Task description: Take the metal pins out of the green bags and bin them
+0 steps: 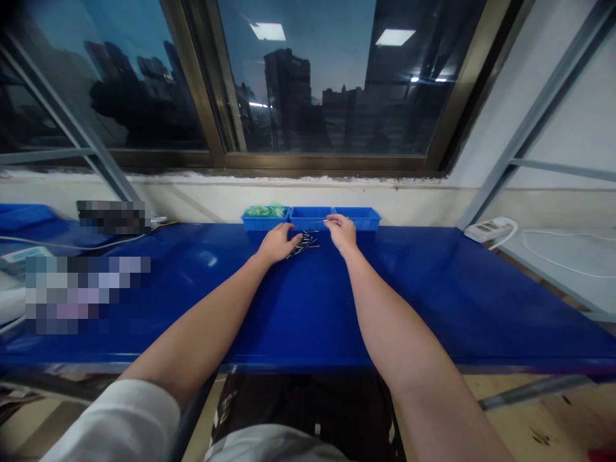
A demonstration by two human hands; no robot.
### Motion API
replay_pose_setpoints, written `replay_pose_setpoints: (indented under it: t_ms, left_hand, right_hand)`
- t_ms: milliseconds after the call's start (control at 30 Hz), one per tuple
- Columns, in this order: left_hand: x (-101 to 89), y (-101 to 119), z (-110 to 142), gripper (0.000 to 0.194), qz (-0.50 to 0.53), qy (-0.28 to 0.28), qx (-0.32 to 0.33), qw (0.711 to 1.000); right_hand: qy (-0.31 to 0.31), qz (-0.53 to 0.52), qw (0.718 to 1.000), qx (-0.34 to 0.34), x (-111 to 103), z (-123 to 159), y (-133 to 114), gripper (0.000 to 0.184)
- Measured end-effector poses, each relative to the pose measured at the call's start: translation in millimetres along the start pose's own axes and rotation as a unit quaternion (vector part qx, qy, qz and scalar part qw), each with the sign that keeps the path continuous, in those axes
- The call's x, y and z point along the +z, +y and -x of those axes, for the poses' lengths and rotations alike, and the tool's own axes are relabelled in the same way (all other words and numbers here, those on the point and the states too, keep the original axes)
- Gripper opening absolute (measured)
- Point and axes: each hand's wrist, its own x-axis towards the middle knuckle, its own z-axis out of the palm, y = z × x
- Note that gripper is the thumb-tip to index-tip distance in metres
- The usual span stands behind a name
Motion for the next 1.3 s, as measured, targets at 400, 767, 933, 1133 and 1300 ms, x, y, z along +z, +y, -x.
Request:
replay_pose_setpoints:
  t_ms: [400, 767, 933, 1133, 1300]
  left_hand:
    - [0.4, -1, -1, 0.046, -0.006, -0.025, -0.011, 1.000]
    - [7.8, -2, 2, 0.078, -0.024, -0.127, 0.001, 0.992]
    - [9.9, 3, 3, 0.078, -0.050, -0.172, 0.002, 0.984]
    - [6.9, 7, 3, 0.065, -0.040, -0.186, 0.055, 0.980]
    - [6.0, 8, 2, 0.054, -0.021, -0.161, 0.076, 0.984]
  right_hand:
    - [0.026, -0.033, 0.998, 0.046, -10, -11, 5, 0.067]
    - [-0.045, 0.126, 0.990, -0.051, 0, 2, 7, 0.068]
    - [-0.190, 0.308, 0.918, -0.162, 16, 17, 0, 0.047]
    - [-0.258, 0.358, 0.887, -0.139, 20, 21, -4, 0.026]
    - [-0.252, 0.329, 0.897, -0.153, 16, 20, -8, 0.020]
